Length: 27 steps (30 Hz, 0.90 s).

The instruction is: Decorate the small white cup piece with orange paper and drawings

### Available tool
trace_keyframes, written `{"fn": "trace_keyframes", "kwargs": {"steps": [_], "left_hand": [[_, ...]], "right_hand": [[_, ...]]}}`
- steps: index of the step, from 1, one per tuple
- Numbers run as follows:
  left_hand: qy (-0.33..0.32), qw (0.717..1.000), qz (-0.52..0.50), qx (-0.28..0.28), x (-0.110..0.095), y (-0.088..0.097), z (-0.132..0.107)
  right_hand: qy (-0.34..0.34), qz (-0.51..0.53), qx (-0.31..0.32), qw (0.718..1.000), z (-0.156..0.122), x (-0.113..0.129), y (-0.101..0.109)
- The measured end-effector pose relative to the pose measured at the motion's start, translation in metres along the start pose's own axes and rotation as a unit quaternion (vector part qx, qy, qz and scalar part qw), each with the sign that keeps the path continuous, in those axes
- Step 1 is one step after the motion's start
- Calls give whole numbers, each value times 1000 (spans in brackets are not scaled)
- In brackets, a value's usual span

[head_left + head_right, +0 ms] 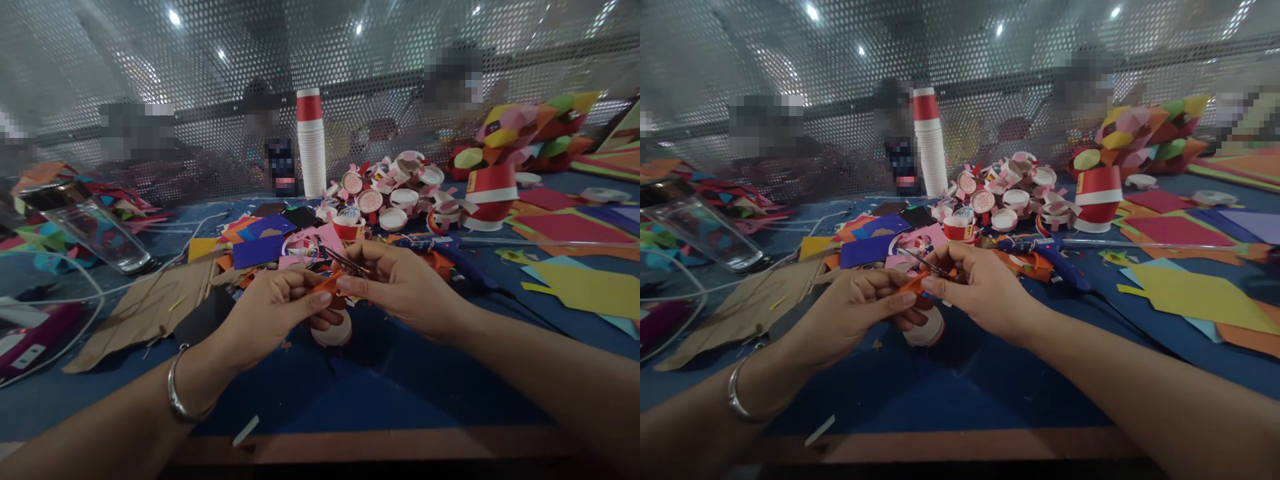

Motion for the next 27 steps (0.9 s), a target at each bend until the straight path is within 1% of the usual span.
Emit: {"fn": "trace_keyframes", "kwargs": {"steps": [3, 7, 14, 19, 24, 27], "left_hand": [[-1, 1000, 0, -4, 1, 1, 1], [14, 1000, -23, -10, 4, 4, 2], [44, 995, -88, -24, 5, 8, 3], [31, 990, -136, -24, 2, 10, 3], [26, 990, -132, -33, 2, 13, 3], [22, 992, -112, -47, 4, 14, 3]], "right_hand": [[12, -6, -11, 1000, 0, -2, 2], [5, -10, -6, 1000, 0, -5, 1], [-5, -51, 6, 999, 2, 0, 1], [-8, -48, 23, 999, 3, -1, 1], [-14, -55, 30, 998, 1, -4, 1], [-21, -65, 40, 997, 1, -5, 0]]}}
Point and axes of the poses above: each hand's wrist, its own z-axis towards the middle knuckle, its own y-axis out of the back of the hand, x = y × z, the point moved 4 cm from there along z, towards the middle knuckle, and after that the axes turned 9 degrees about x, right-handed, at the moved point
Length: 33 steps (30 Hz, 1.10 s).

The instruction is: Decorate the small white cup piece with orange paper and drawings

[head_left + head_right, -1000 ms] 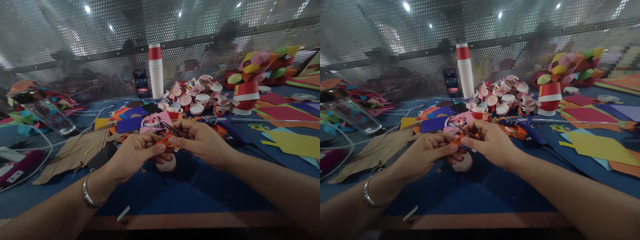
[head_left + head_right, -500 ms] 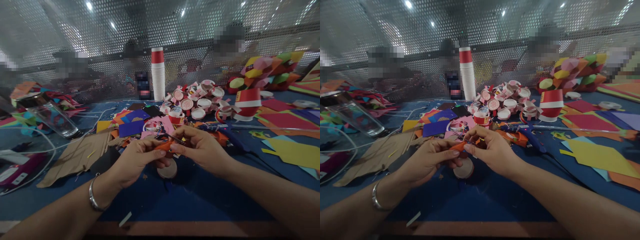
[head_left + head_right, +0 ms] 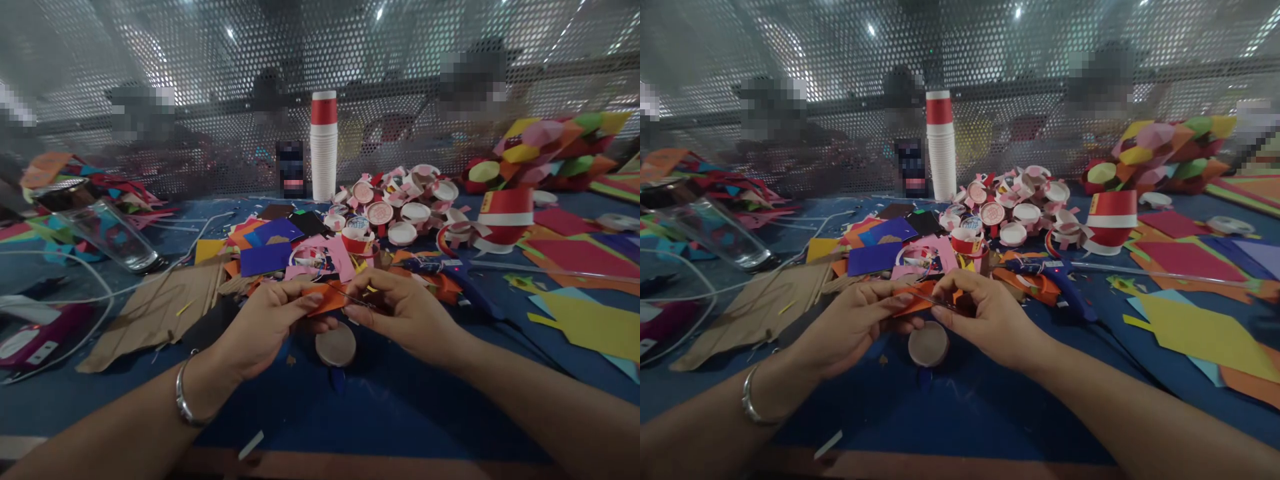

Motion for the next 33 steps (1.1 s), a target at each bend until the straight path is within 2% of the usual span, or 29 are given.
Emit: {"fn": "trace_keyframes", "kwargs": {"steps": [3, 7, 18, 27, 33], "left_hand": [[-18, 999, 39, -13, 0, 2, -1], [-33, 996, 84, 0, -2, 2, -2], [-7, 994, 107, 12, -1, -3, -3], [-31, 981, 193, -6, 0, -8, -12], [-33, 980, 196, 6, 1, -10, -14]], "right_hand": [[0, -16, 11, 1000, 1, 1, -1], [5, -21, 12, 1000, 2, 1, -2], [-6, -70, -4, 998, 2, 1, 2], [-21, -30, -4, 999, 4, 0, 0], [-17, -50, -13, 999, 4, 2, 0]]}}
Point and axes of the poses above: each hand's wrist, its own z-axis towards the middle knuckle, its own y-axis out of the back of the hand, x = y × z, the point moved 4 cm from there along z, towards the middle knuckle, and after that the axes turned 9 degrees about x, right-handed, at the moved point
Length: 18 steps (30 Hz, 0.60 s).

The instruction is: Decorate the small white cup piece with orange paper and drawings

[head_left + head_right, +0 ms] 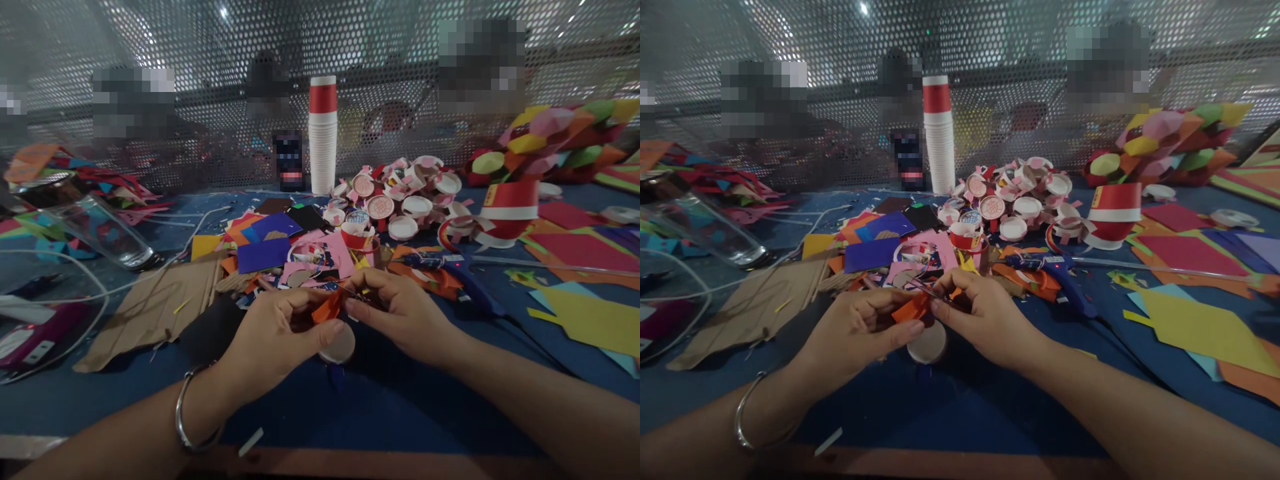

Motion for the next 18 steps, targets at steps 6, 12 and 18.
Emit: {"fn": "trace_keyframes", "kwargs": {"steps": [6, 12, 18], "left_hand": [[-2, 999, 33, -11, -6, 0, 1], [4, 1000, -15, -8, -5, 1, 7], [9, 998, -63, 5, -4, -1, 10]], "right_hand": [[-10, -6, 2, 1000, -1, 1, 1], [-30, 6, 1, 1000, -2, 1, 1], [-37, 30, 5, 999, -2, -1, 0]]}}
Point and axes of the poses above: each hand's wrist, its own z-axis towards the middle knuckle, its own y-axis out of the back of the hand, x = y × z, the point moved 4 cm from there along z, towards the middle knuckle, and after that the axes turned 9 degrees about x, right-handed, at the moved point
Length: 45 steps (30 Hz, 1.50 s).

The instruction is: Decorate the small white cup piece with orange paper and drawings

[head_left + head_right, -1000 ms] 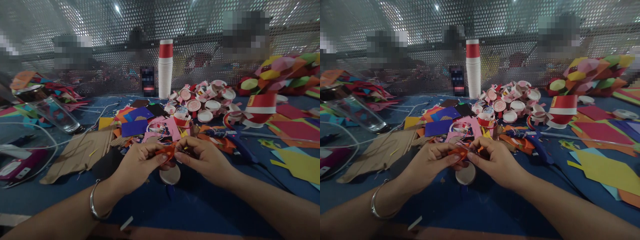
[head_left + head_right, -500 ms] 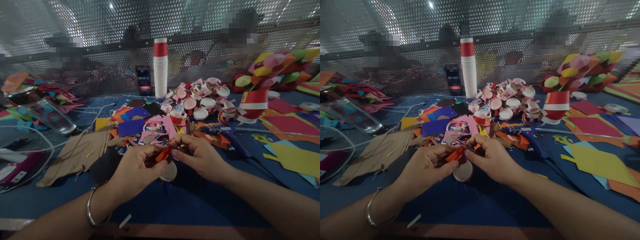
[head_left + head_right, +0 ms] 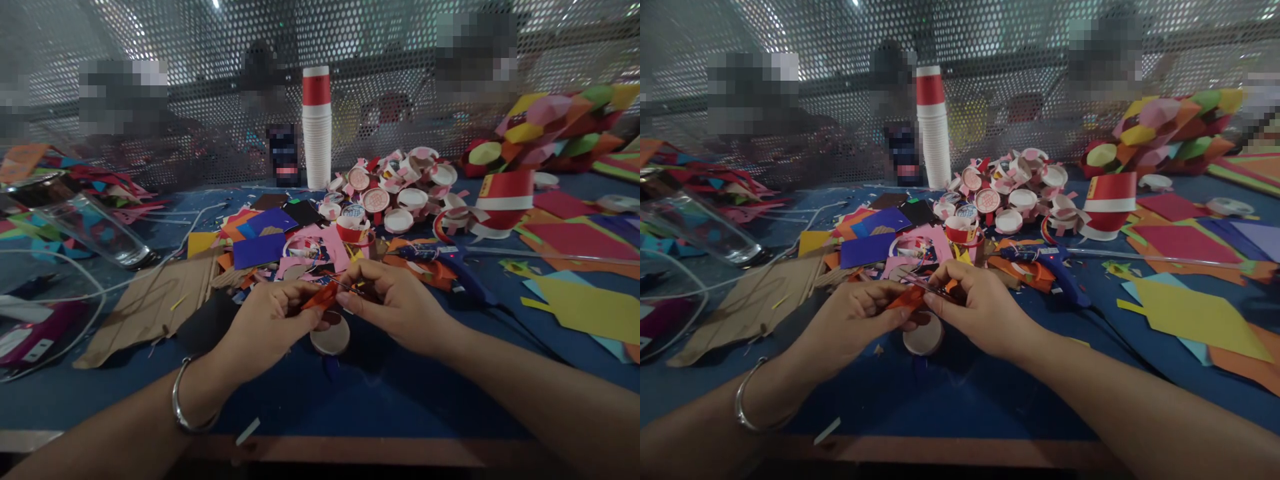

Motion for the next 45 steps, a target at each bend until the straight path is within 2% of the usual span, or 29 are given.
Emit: {"fn": "trace_keyframes", "kwargs": {"steps": [8, 16, 24, 27, 31, 33, 40, 45], "left_hand": [[1, 1000, 9, 9, 1, 4, 0], [-2, 997, 79, 2, -3, 6, -1], [9, 996, 89, -12, 3, 12, 1], [-8, 994, 104, -20, 5, 16, 3], [-21, 997, 74, -11, 4, 15, 4], [-23, 998, 48, -27, 3, 15, 4], [-37, 989, -40, -135, 3, 22, 3], [-26, 976, -133, -172, 6, 24, 5]], "right_hand": [[14, -7, -5, 1000, 1, 1, 1], [21, -2, -4, 1000, 0, 2, 2], [12, 5, -1, 1000, 0, -1, 2], [17, 6, -3, 1000, -1, -1, 2], [30, 24, 0, 999, 0, 1, 3], [32, 31, -4, 999, 1, 1, 3], [6, 70, -3, 998, 0, -1, 3], [-13, 108, 15, 994, 0, -1, -2]]}}
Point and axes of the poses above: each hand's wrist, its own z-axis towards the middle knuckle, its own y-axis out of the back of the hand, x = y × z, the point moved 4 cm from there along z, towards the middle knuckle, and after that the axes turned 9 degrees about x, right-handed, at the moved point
